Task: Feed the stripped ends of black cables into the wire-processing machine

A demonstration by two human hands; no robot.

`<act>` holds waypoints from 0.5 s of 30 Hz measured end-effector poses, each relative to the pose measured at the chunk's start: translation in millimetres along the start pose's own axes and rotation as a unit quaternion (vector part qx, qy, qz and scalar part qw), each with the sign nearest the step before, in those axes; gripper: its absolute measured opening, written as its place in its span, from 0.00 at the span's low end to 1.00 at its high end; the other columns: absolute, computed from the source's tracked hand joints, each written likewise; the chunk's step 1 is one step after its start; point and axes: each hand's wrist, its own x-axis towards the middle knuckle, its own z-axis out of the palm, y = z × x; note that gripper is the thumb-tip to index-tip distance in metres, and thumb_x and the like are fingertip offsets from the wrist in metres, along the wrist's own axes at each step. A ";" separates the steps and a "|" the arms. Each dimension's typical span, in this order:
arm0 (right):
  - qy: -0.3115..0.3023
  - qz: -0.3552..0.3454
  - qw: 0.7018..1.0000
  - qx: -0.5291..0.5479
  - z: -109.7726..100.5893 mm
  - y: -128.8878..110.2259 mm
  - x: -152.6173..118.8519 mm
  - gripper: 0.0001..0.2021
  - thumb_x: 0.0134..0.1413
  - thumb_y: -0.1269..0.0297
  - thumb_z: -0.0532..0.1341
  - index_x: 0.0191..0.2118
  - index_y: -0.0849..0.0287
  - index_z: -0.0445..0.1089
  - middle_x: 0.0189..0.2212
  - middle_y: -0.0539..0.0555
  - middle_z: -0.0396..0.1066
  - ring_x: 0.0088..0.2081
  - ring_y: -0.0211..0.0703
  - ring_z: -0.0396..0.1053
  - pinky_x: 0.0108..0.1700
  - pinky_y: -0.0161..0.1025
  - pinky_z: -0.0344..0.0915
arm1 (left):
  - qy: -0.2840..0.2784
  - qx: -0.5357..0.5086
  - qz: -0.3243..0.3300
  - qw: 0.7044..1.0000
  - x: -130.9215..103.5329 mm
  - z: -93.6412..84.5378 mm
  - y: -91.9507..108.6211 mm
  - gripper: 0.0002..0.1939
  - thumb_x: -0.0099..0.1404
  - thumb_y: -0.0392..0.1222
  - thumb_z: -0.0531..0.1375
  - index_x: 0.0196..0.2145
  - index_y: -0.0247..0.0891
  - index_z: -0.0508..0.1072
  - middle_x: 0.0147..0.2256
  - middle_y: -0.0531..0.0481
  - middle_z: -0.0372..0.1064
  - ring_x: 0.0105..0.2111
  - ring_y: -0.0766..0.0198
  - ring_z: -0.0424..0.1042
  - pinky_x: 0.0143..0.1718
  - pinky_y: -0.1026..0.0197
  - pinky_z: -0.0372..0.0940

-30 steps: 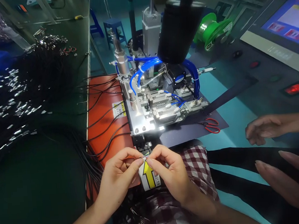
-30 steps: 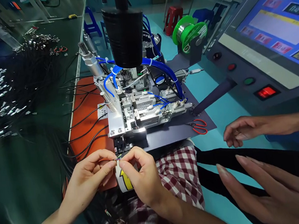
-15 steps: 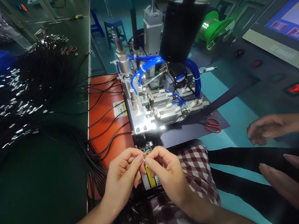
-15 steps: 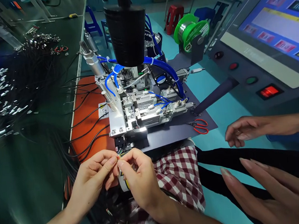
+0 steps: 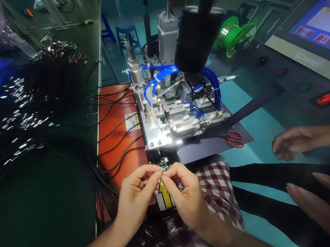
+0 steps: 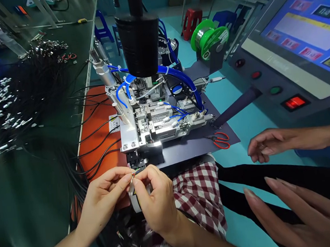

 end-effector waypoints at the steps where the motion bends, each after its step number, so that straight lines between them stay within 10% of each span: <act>1: 0.002 -0.005 1.000 -0.003 -0.7 1.1 -0.3 0.08 0.57 0.70 0.56 0.27 0.57 0.65 0.25 0.49 0.65 0.28 0.38 0.63 0.33 0.37 0.59 | 0.001 0.001 -0.004 1.000 0.4 0.0 1.5 0.12 0.58 0.47 0.63 0.35 0.37 0.72 0.25 0.54 0.64 0.21 0.72 0.61 0.17 0.73 0.56; 15: 0.011 -0.015 1.000 0.011 5.1 -0.4 -2.3 0.09 0.58 0.70 0.56 0.26 0.57 0.63 0.25 0.48 0.64 0.29 0.38 0.62 0.34 0.37 0.58 | 0.025 -0.036 -0.014 0.999 -2.2 1.5 -0.3 0.11 0.57 0.48 0.64 0.32 0.38 0.73 0.22 0.57 0.61 0.18 0.75 0.53 0.16 0.74 0.51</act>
